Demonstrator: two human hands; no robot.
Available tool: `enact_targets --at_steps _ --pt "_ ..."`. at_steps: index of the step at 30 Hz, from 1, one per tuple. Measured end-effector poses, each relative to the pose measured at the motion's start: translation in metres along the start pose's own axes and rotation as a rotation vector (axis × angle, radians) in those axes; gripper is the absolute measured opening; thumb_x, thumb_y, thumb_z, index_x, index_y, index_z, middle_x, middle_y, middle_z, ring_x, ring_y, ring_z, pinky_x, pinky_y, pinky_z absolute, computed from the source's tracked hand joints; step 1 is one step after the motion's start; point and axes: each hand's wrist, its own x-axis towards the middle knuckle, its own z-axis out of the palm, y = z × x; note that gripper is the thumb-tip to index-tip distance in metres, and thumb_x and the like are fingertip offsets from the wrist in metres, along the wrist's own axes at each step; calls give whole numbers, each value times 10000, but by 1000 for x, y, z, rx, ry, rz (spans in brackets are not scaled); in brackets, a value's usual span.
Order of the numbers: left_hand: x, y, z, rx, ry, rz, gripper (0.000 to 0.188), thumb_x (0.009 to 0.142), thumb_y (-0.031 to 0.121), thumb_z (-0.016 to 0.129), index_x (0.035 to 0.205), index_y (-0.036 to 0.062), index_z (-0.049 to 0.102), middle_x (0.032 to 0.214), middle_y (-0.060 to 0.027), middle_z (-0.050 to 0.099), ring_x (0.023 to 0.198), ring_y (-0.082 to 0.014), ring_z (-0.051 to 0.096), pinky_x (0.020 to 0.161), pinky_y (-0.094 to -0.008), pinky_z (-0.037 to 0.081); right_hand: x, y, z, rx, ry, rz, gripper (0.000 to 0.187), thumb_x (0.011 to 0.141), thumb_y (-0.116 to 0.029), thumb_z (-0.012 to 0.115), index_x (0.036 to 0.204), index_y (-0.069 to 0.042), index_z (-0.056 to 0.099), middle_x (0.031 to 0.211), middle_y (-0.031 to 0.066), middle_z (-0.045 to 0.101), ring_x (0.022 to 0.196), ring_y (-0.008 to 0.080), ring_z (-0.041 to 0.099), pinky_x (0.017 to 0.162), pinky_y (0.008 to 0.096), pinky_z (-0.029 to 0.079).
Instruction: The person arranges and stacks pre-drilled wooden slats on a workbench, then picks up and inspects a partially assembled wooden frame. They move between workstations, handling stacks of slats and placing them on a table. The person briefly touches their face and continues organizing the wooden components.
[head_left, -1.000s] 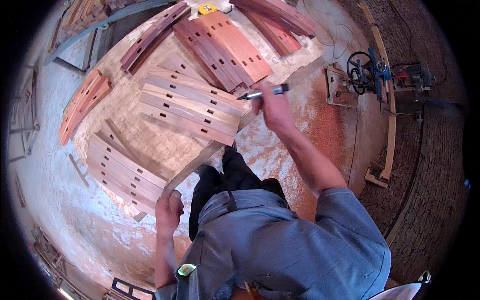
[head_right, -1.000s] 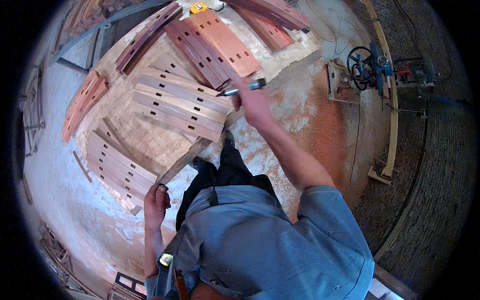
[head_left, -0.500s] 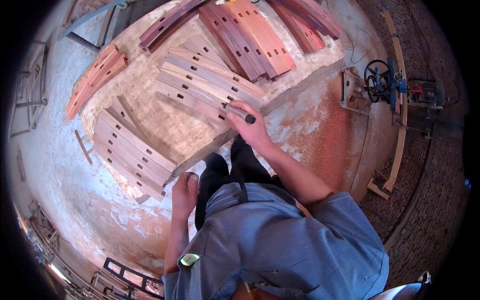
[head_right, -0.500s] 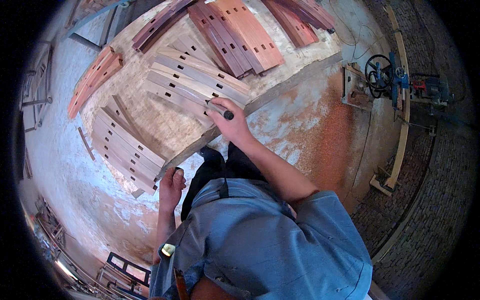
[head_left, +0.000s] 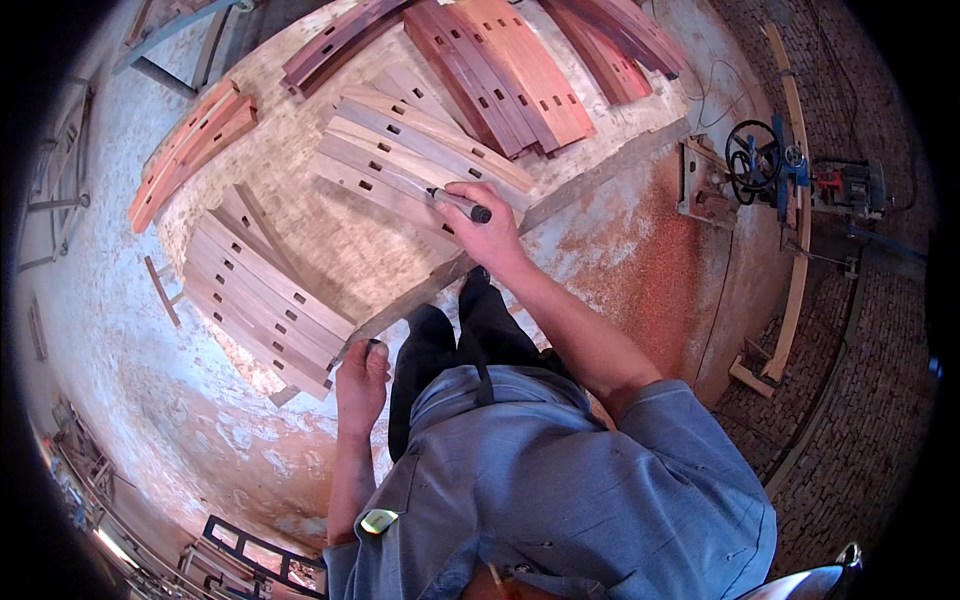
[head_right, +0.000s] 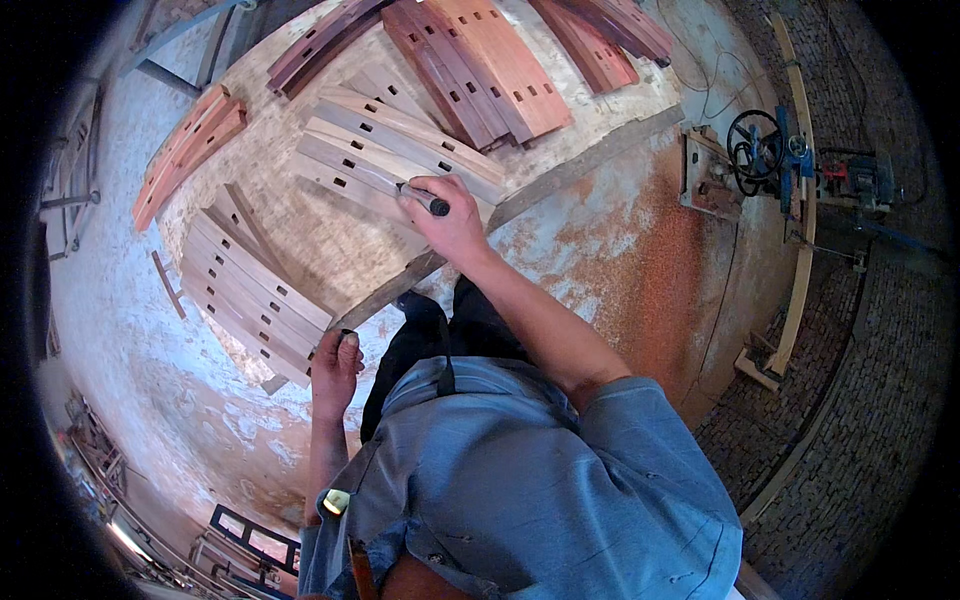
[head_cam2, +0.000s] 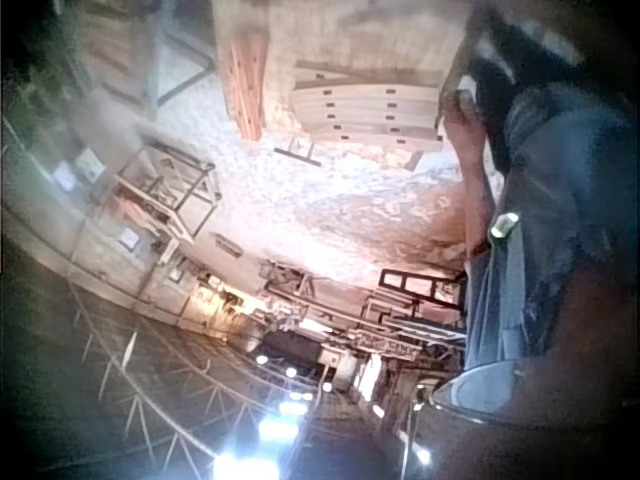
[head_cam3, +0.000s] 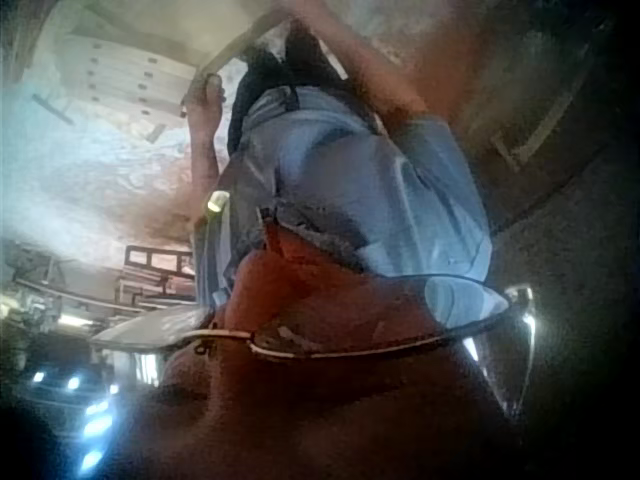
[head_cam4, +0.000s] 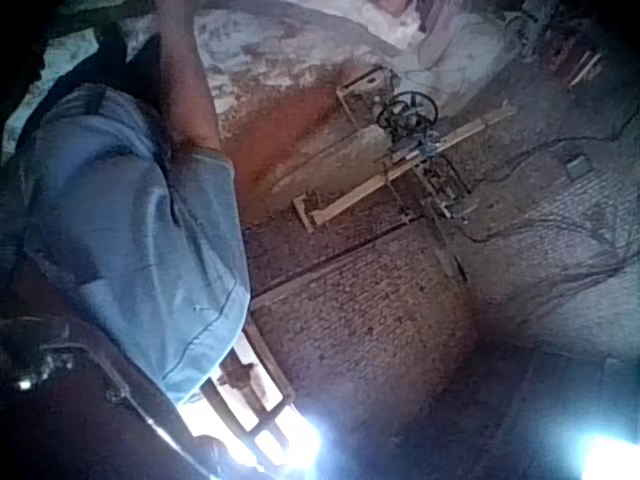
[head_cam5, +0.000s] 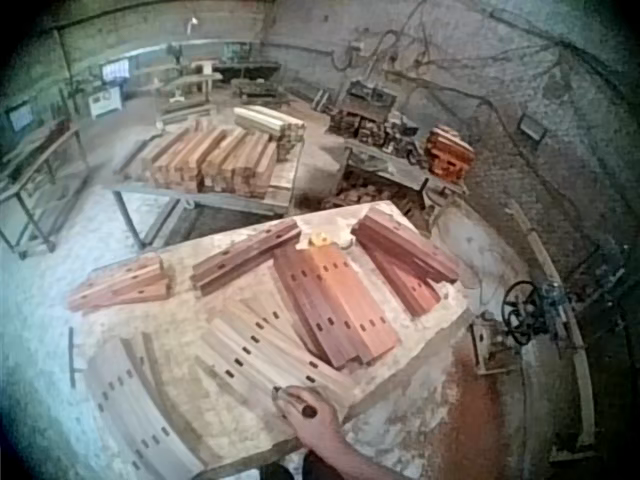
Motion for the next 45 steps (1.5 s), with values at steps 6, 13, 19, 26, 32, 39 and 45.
enact_targets --at_steps 6,13,19,26,32,39,45 --pt "0 -2 -1 1 3 6 284 987 328 582 961 45 577 735 11 538 642 -73 505 571 -223 447 2 0 2 -54 -4 -56 264 760 -167 776 980 -42 700 948 116 682 917 268 617 830 353 505" --pt "2 -7 -2 12 9 31 292 991 326 561 991 36 584 719 -18 555 630 -100 534 575 -252 460 0 2 1 -13 -6 0 231 768 -169 762 953 -42 706 934 113 681 930 266 618 834 358 505" --pt "5 -1 -3 102 -7 38 248 984 248 547 1040 14 609 740 -50 590 639 -123 572 597 -275 482 2 2 -7 -13 41 41 204 811 -163 727 960 -26 696 903 104 681 848 215 651 787 328 514" --pt "21 38 15 -47 -10 158 279 959 124 552 1219 26 581 822 -13 565 684 -91 541 630 -244 468 -17 -59 -33 408 -294 447 182 911 -185 640 932 -4 653 743 47 649 638 100 589 619 248 468" --pt "31 67 19 -10 -129 247 310 976 135 540 1269 37 560 978 -40 607 738 -102 575 667 -247 495 -29 -68 -38 547 -392 485 192 918 -206 632 865 -23 650 698 26 623 642 102 578 601 255 452" --pt "24 74 25 -72 -157 241 284 932 50 580 1215 24 590 841 -25 596 710 -107 561 662 -262 482 -38 -63 -29 458 -490 474 185 932 -189 625 860 -23 656 706 20 604 626 98 549 590 255 434" --pt "17 72 30 -75 -208 258 284 961 183 595 1195 23 591 770 -16 571 681 -112 540 632 -267 464 -50 -62 -28 578 -573 520 244 937 -223 607 814 -18 654 628 21 573 567 97 526 536 268 420"
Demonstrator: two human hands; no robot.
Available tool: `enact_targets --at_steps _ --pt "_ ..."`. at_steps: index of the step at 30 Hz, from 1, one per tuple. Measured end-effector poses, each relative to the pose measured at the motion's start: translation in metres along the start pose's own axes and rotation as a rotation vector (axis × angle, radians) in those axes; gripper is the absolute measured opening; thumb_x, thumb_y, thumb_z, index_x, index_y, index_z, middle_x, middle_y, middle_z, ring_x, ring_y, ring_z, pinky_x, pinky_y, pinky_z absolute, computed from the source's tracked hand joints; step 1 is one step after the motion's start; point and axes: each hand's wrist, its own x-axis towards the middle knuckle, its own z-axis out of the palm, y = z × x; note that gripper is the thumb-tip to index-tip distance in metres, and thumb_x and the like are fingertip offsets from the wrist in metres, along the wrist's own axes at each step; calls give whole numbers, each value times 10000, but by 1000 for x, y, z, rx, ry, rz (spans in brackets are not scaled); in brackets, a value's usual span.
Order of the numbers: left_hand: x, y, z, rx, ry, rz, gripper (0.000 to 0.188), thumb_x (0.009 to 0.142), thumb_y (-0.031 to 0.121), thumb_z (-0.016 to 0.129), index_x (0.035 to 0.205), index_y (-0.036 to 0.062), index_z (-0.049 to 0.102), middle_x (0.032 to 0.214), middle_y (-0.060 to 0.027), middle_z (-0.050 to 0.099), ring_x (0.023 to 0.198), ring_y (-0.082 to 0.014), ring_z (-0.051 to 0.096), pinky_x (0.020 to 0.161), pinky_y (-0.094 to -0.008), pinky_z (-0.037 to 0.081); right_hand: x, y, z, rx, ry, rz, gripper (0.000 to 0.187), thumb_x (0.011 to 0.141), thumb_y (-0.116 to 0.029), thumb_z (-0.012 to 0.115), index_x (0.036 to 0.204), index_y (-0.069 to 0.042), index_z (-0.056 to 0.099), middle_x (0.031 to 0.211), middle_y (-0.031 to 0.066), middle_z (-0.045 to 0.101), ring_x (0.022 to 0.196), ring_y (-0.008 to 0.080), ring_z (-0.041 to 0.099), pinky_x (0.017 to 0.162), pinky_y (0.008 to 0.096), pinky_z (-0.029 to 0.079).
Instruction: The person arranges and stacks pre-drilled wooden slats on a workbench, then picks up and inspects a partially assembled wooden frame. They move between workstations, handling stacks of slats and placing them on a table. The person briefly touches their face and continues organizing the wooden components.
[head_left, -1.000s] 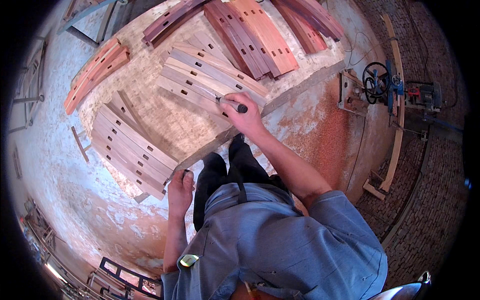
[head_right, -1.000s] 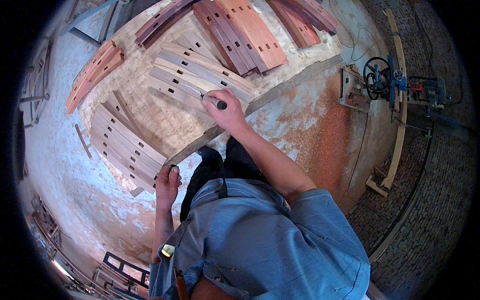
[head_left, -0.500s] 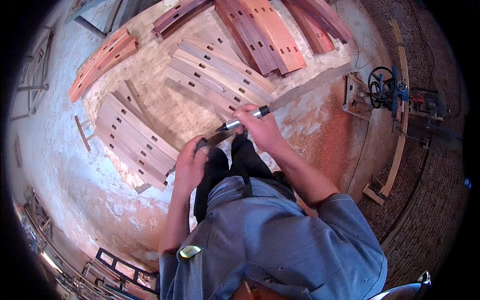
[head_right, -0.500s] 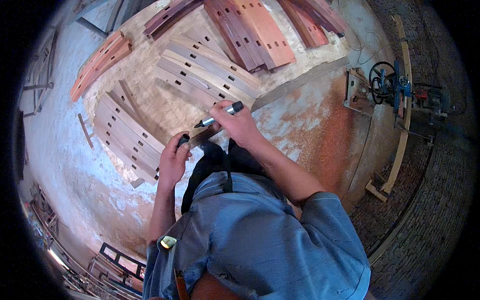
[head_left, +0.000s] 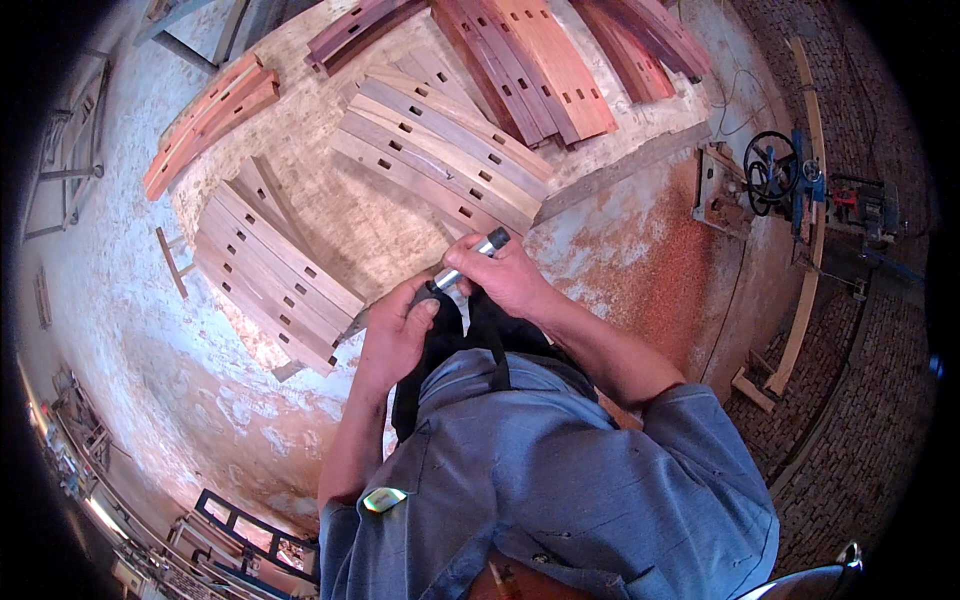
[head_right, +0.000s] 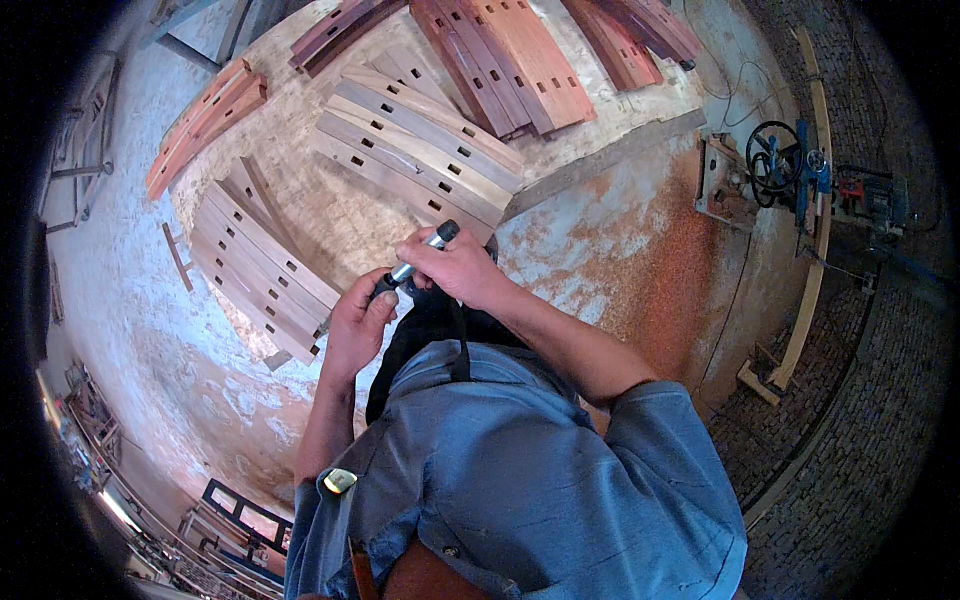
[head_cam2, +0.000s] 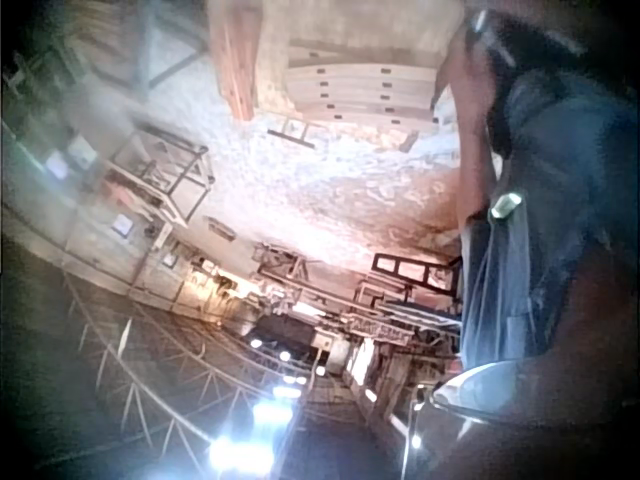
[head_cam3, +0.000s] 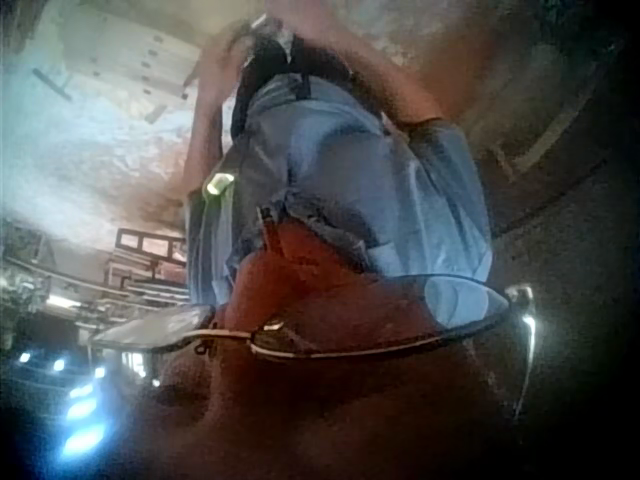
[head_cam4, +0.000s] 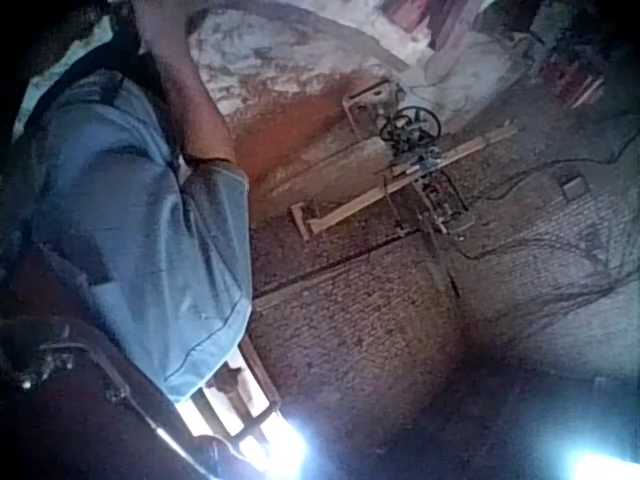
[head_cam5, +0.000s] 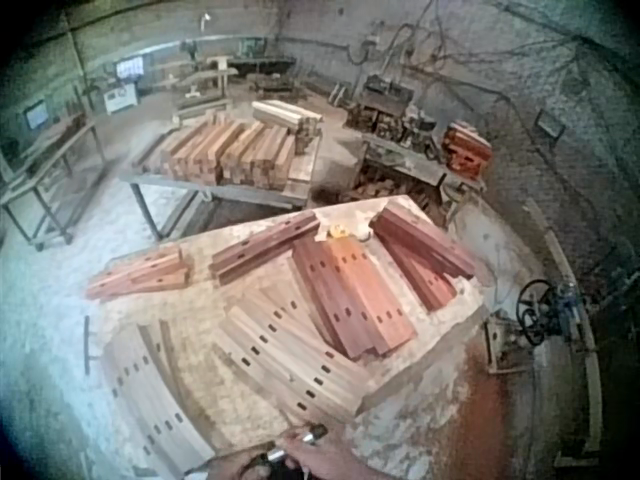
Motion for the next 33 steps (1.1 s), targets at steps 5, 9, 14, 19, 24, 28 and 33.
enact_targets --at_steps 5,9,14,19,24,28,33 --pt "-6 5 2 28 -96 78 338 988 295 557 1188 25 592 740 -29 559 659 -110 536 602 -270 453 0 -4 -7 206 -29 82 313 958 -248 568 766 -12 643 567 25 535 516 107 482 484 282 376" --pt "-4 5 5 -26 -84 34 327 988 284 554 1188 28 592 741 -21 558 655 -103 535 596 -271 452 1 -8 -15 137 -76 78 270 966 -236 566 862 2 643 626 43 564 564 112 519 486 259 373" --pt "-2 11 7 -14 -82 26 288 984 237 548 1177 29 594 740 -8 552 651 -100 529 591 -265 448 -4 -10 -7 73 -48 35 301 954 -246 573 769 -21 645 567 19 543 501 95 475 471 261 366" --pt "-3 7 11 -57 -88 -9 266 963 208 574 1152 23 608 731 -29 572 665 -105 539 604 -280 454 -9 8 -6 98 -27 37 286 948 -234 590 754 -29 638 545 6 522 479 84 461 430 259 364" --pt "-2 7 24 48 58 -53 234 928 195 618 1076 19 659 710 -48 608 678 -102 570 618 -272 466 -12 8 -19 174 -43 125 247 946 -242 596 841 -22 633 586 20 545 482 89 480 412 260 370" --pt "-7 9 14 61 1 -164 229 911 169 620 1077 14 654 705 -60 609 661 -143 577 614 -305 469 -14 -11 -30 -30 -15 140 255 956 -257 582 899 -11 613 598 17 538 486 91 491 421 261 383" --pt "-16 2 20 298 58 124 218 896 147 621 1062 7 646 755 -131 625 675 -198 599 635 -332 486 -23 -3 -20 -368 33 41 317 983 -315 514 859 -29 570 617 14 512 531 100 482 485 279 406"
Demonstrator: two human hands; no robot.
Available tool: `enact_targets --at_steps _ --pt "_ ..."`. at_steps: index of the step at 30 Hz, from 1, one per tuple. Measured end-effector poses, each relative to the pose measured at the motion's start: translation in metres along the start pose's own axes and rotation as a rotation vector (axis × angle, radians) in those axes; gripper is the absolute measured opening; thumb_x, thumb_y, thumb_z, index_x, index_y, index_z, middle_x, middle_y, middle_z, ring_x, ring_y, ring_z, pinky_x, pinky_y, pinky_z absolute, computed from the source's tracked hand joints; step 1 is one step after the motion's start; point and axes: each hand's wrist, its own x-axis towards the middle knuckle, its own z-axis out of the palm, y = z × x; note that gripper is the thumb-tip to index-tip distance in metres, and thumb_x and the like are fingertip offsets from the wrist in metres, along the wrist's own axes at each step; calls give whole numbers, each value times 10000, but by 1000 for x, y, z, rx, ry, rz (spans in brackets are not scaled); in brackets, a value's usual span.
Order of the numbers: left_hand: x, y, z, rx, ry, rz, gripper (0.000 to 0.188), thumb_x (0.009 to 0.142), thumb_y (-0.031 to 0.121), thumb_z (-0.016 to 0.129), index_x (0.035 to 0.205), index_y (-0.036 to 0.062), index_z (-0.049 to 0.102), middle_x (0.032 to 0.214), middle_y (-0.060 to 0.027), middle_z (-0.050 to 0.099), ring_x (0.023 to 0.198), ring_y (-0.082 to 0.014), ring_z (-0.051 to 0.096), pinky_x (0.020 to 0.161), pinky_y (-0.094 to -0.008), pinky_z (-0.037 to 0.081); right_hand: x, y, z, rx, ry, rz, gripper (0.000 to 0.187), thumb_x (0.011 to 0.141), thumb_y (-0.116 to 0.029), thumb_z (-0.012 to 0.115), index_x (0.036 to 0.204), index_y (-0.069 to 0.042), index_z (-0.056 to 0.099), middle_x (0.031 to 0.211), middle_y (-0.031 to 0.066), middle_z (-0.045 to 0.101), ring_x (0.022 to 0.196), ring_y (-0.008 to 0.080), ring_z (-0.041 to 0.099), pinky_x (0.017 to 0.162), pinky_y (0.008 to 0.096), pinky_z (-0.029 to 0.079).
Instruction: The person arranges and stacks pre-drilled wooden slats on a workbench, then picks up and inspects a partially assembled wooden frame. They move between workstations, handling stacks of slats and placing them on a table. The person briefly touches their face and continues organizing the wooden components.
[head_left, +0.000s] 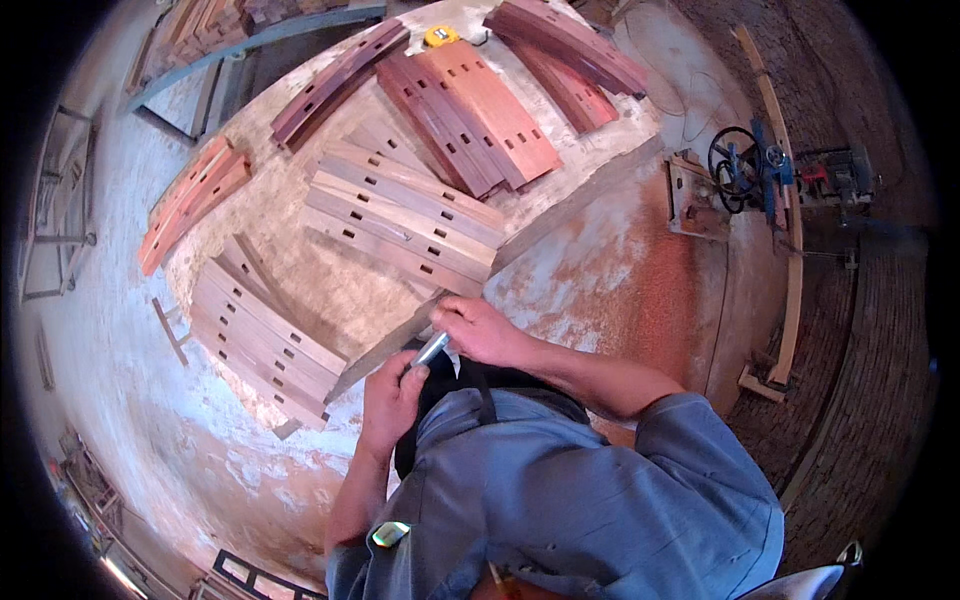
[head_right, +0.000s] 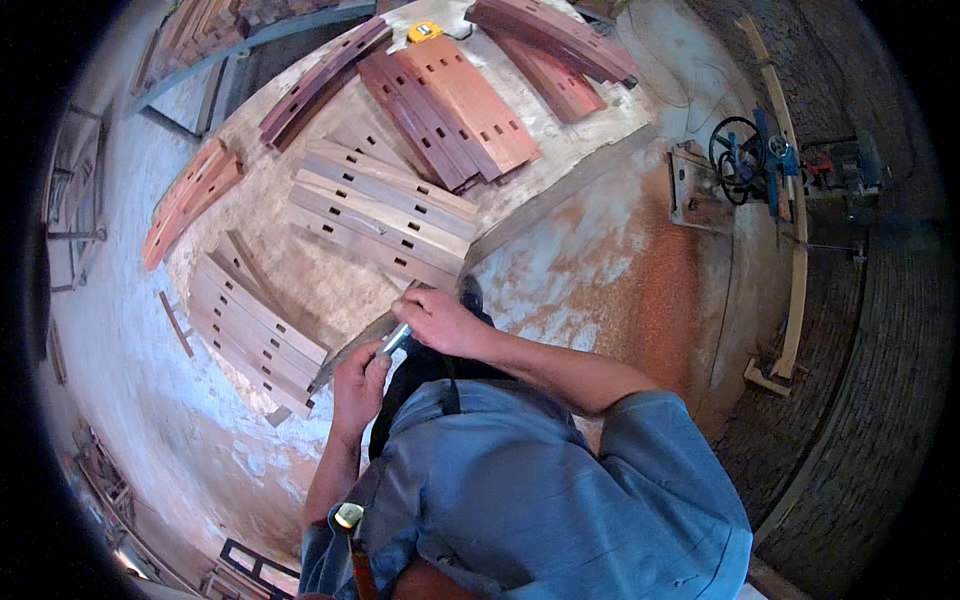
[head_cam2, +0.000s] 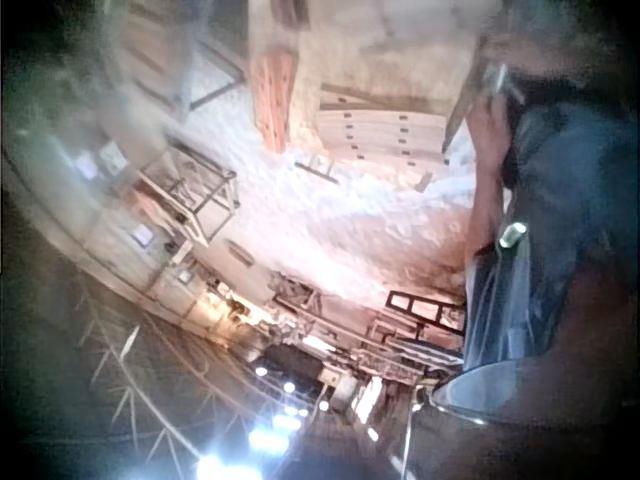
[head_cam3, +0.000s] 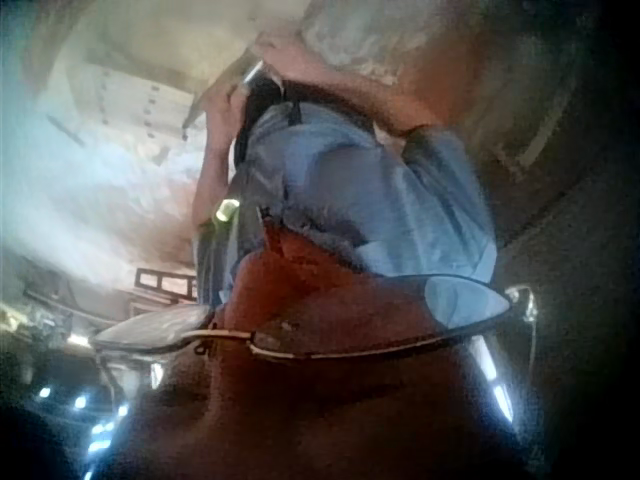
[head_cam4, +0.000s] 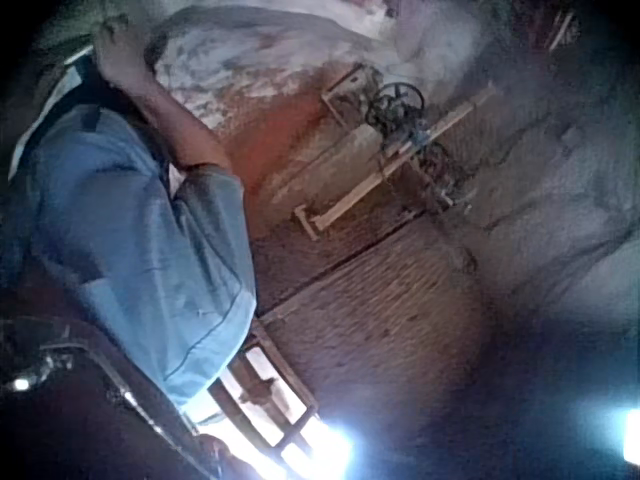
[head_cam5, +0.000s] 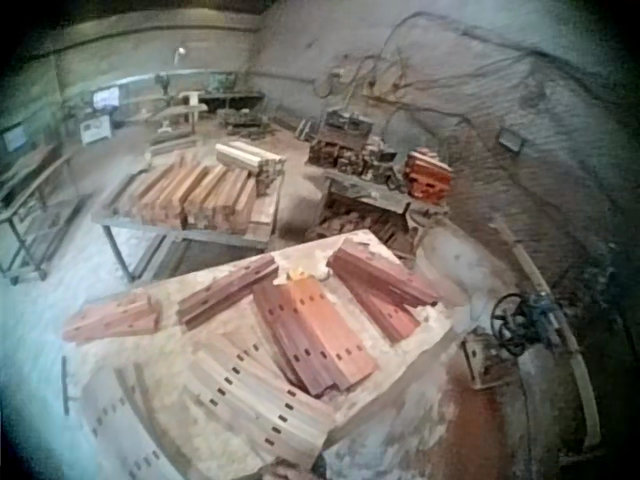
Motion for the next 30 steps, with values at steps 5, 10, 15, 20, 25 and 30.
enact_targets --at_steps 5,10,15,20,25,30 --pt "3 -8 17 50 -21 -51 231 911 147 598 1095 11 630 777 -150 634 698 -211 632 648 -342 500 13 7 -9 -94 -19 -135 341 961 -319 515 843 -3 560 644 79 556 604 164 552 571 337 462" --pt "24 4 29 -117 -109 -149 251 966 97 527 1197 11 577 824 -34 610 707 -89 587 619 -261 509 40 2 -17 -443 -105 -272 347 942 -346 525 959 -12 618 838 201 644 775 291 661 698 413 500" --pt "37 -18 25 -219 62 -139 200 971 115 520 1133 -1 531 852 -70 621 698 -120 595 646 -267 510 33 -2 -40 -185 -28 -166 317 913 -357 571 1018 -65 634 886 208 657 809 348 653 744 432 512" --pt "45 -38 29 -462 321 -287 155 976 161 505 1025 14 500 791 -61 573 635 -124 546 595 -255 474 34 4 -72 -502 48 -147 311 886 -330 606 1028 -53 627 919 206 653 812 355 660 731 449 520" --pt "73 -96 40 -649 579 -543 206 960 256 529 870 72 558 722 -1 508 640 -111 479 560 -299 408 45 32 -100 -531 220 -262 275 839 -237 633 1004 -17 629 921 199 642 870 357 639 759 430 514" --pt "94 -110 39 -87 704 -500 321 948 305 528 798 27 584 674 -81 569 579 -208 541 547 -370 440 53 30 -119 -566 232 -463 266 838 -212 666 993 3 640 957 186 635 973 365 598 853 445 480"
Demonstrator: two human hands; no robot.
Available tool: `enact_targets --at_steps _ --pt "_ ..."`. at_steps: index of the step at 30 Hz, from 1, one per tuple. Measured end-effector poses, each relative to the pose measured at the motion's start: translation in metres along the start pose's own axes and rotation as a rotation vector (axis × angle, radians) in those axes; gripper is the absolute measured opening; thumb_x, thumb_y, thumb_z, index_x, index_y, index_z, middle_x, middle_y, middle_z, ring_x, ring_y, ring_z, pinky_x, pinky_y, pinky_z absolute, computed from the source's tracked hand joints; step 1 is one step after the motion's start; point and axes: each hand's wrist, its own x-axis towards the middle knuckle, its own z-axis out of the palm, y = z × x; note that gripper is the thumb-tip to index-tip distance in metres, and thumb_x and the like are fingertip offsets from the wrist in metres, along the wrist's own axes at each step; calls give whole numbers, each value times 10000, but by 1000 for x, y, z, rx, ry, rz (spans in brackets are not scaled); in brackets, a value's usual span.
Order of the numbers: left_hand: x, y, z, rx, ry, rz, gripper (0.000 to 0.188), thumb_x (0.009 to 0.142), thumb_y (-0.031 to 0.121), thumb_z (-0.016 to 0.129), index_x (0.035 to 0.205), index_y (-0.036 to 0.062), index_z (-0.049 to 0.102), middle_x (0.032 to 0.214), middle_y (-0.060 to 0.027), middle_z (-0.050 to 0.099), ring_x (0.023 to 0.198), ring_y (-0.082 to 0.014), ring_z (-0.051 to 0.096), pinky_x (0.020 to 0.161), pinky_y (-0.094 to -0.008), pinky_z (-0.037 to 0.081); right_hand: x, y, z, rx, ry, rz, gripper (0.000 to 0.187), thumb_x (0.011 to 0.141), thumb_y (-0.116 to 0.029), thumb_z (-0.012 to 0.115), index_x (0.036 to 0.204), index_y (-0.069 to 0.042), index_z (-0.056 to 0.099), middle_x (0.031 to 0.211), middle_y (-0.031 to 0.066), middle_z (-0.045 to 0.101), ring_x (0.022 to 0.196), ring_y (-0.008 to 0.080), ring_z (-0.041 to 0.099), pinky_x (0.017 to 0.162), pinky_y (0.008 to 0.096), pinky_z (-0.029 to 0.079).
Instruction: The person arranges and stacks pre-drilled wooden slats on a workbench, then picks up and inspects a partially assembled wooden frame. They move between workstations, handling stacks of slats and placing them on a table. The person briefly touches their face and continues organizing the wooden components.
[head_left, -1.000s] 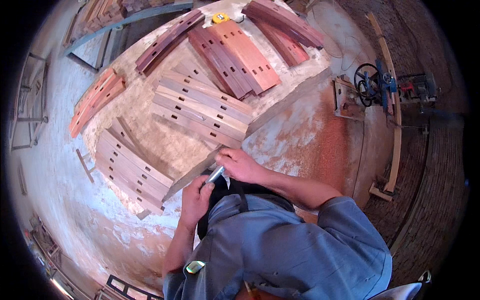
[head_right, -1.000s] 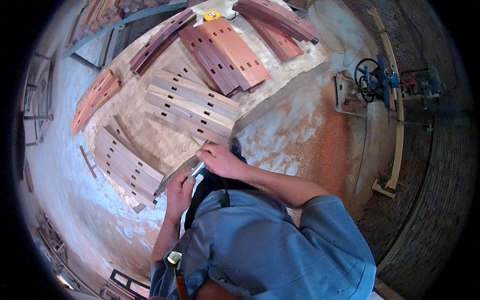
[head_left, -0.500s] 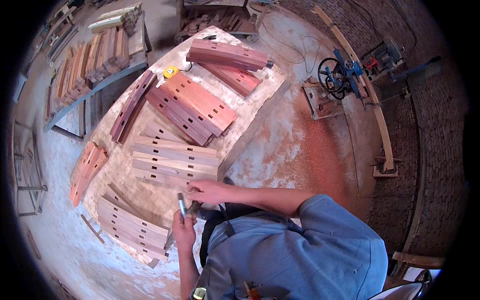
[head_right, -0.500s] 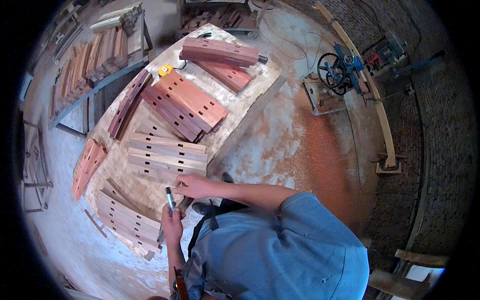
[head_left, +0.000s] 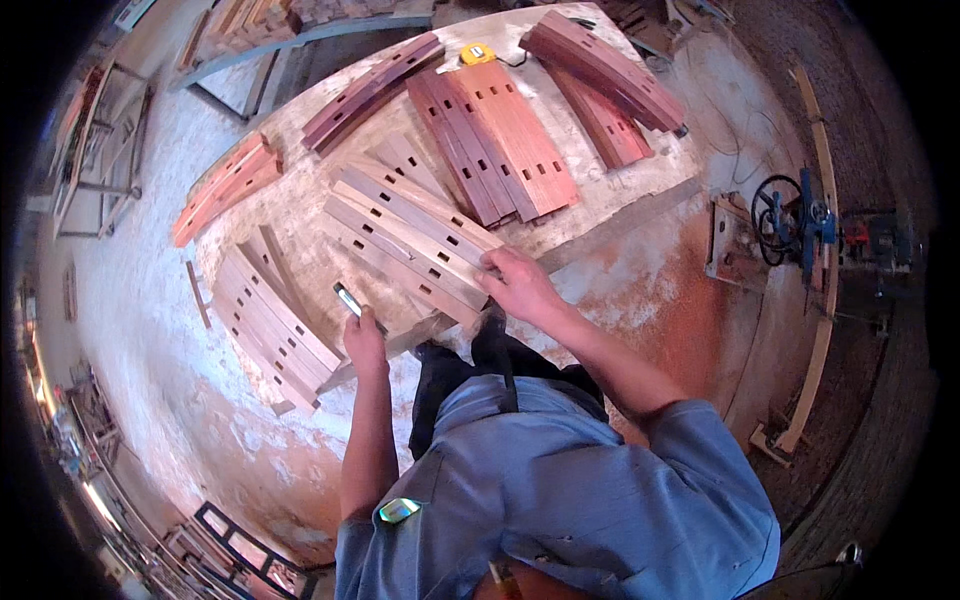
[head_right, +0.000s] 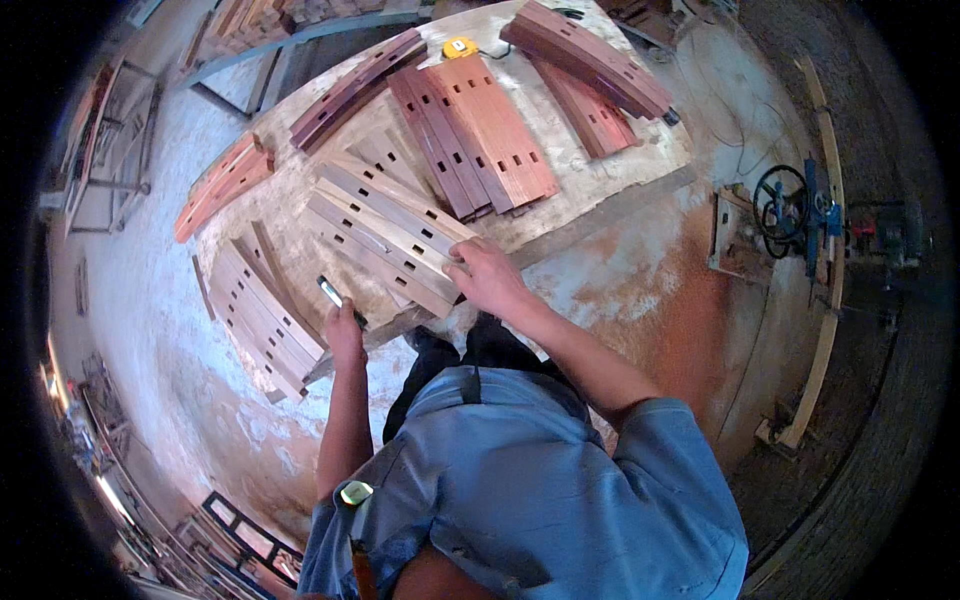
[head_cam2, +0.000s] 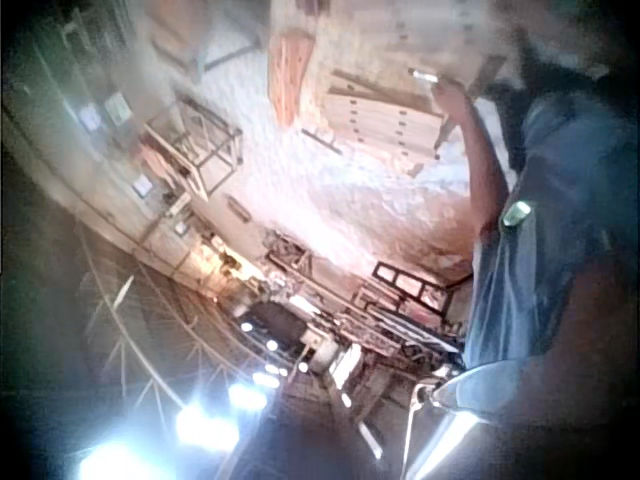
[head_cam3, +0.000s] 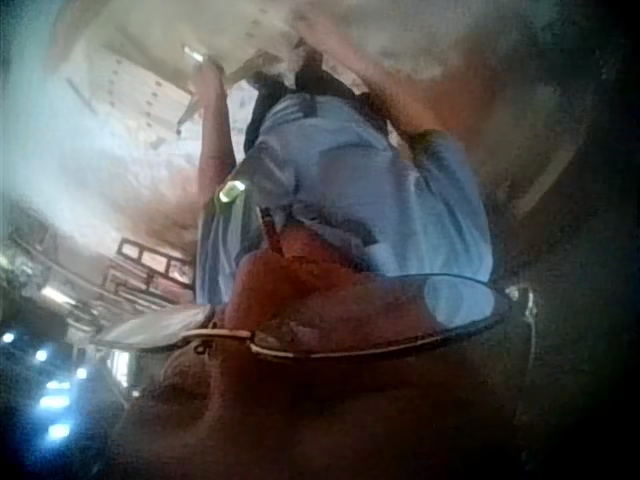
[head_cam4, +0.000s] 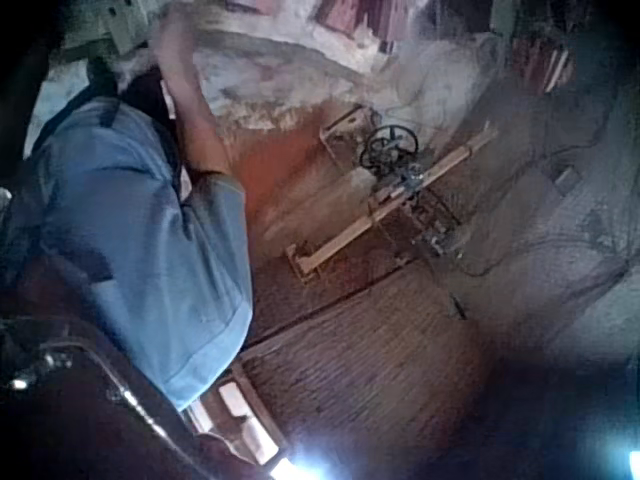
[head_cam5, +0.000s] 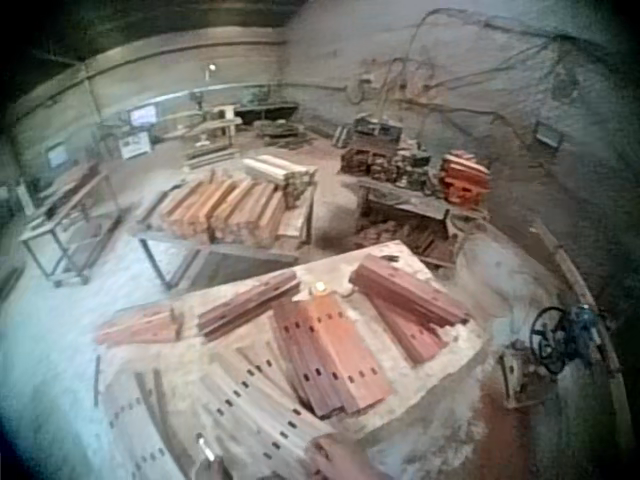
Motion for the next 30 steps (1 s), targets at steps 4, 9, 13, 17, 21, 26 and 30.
enact_targets --at_steps 4,9,13,17,21,26,30 --pt "5 28 4 358 155 98 341 922 304 562 968 -28 623 861 -221 654 772 -382 629 696 -469 474 23 -1 -11 -106 0 -148 312 822 -204 685 1038 12 622 1105 190 603 1065 367 558 919 436 467" --pt "6 36 9 600 268 25 373 922 332 576 1140 31 606 1057 -227 656 956 -414 641 829 -520 487 64 8 15 -158 -6 -258 402 806 -223 705 1105 21 591 1224 221 545 1179 377 497 980 449 434" --pt "-8 61 13 736 296 2 472 911 351 597 1228 5 548 1140 -251 620 1037 -401 608 901 -495 471 89 -2 30 -169 -104 -217 503 807 -251 703 1210 -1 533 1342 261 447 1221 415 453 1055 453 382" --pt "-24 72 20 844 369 346 536 913 333 605 1263 -60 504 1167 -275 598 1068 -395 588 951 -459 450 107 -6 38 -186 -103 -87 539 791 -262 721 1189 41 522 1289 308 460 1193 421 486 1007 480 423" --pt "-12 49 48 55 -67 228 493 911 269 609 1243 -82 513 1163 -266 605 1061 -378 596 940 -424 453 124 -6 48 -96 -233 226 590 818 -324 704 1211 62 491 1268 339 479 1183 448 509 995 490 436" --pt "-5 67 62 -251 -198 11 384 912 230 599 1148 -72 585 1105 -249 634 1017 -327 608 899 -391 461 138 -20 47 -152 -288 358 623 830 -380 679 1227 61 490 1209 318 561 1137 422 567 985 463 454" --pt "3 58 64 -48 -131 147 346 905 211 600 1110 -68 607 1054 -226 656 960 -298 621 868 -388 471 143 -26 49 -180 -281 356 573 806 -387 680 1153 55 566 1086 286 639 1025 394 636 925 452 496"
